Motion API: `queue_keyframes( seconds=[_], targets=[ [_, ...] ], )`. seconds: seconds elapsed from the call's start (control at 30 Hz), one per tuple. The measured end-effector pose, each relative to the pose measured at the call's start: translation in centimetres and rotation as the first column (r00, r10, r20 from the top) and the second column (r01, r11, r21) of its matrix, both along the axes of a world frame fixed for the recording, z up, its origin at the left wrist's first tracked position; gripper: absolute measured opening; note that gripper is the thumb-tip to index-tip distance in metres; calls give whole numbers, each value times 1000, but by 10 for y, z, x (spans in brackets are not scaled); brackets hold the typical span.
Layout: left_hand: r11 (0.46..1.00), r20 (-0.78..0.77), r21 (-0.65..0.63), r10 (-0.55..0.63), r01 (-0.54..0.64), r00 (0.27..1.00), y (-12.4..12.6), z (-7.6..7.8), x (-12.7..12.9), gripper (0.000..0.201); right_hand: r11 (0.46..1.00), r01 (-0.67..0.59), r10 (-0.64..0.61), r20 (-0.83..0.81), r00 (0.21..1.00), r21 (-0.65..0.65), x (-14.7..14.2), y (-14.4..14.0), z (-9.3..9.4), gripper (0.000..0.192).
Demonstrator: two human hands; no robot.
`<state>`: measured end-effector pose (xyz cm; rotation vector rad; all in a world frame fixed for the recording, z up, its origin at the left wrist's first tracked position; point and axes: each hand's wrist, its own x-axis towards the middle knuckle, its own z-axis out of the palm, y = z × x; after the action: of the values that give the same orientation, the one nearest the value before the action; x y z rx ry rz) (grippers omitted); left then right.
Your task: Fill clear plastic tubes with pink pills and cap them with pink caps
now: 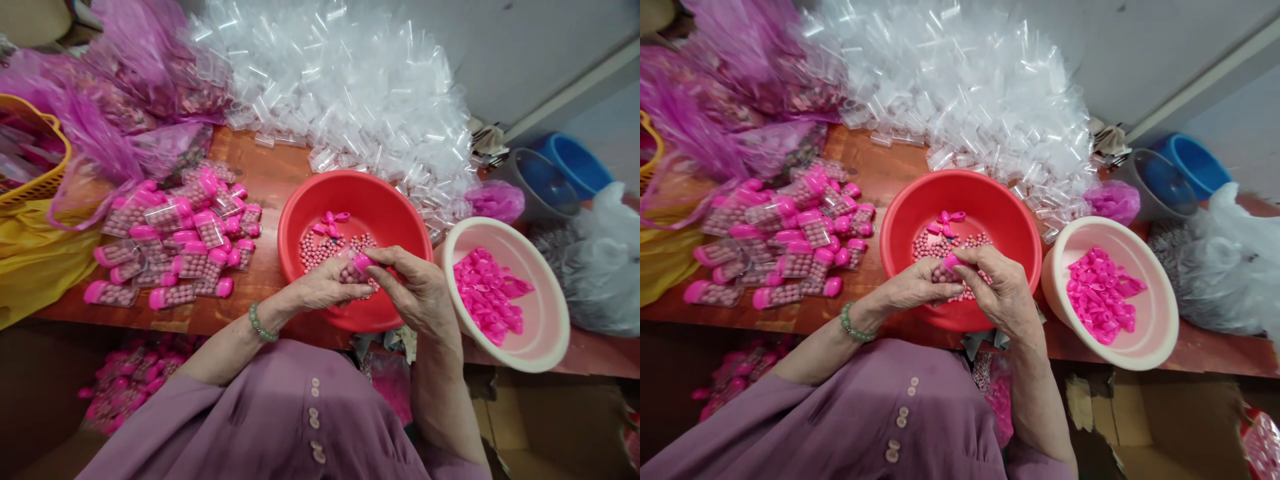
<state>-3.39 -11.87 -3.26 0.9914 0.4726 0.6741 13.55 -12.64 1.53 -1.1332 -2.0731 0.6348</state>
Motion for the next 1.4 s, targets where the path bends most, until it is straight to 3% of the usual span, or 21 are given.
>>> queue_keyframes(
  seconds=[0.2,0.37,0.5,0.6,0.7,0.77,0.87,0.93,1.0,1.1,1.27,1.4],
  targets=[
    [994,-48,-32,-106,105,993,3,-1,-2,52,996,-25,22,-35,999,-87,7,2,-3,15],
    [990,-68,-22,-138,136,988,6,-3,-1,51,992,-50,55,37,998,-112,11,4,0,14],
    [974,-24,-146,-179,174,984,7,1,1,51,994,-26,32,50,998,-106,13,4,1,15],
    [934,62,-285,-207,216,976,7,2,1,50,998,-25,32,125,992,-59,9,3,5,15],
    [915,109,-339,-194,220,975,9,0,0,48,999,-37,33,243,970,14,3,0,8,20],
    [918,97,-349,-164,187,982,11,-2,1,44,997,-51,31,310,950,57,-1,-3,7,36],
    [926,112,-364,-63,100,992,14,-5,5,40,988,-51,-20,437,899,148,-9,-7,-3,77],
    [920,145,-386,-6,62,989,14,-7,8,40,965,-48,-95,512,854,258,-13,-8,-12,87],
    [914,157,-404,18,47,987,13,-7,10,42,934,-57,-153,538,829,353,-15,-7,-19,82],
    [921,162,-386,2,61,987,10,-4,11,43,900,-77,-164,498,852,428,-14,-4,-22,73],
    [930,191,-361,-5,75,982,5,5,13,49,879,-94,-138,437,889,468,-11,-4,-18,69],
    [924,188,-376,5,68,982,0,3,14,46,866,-95,-147,433,889,491,-10,-9,-19,69]
  ],
)
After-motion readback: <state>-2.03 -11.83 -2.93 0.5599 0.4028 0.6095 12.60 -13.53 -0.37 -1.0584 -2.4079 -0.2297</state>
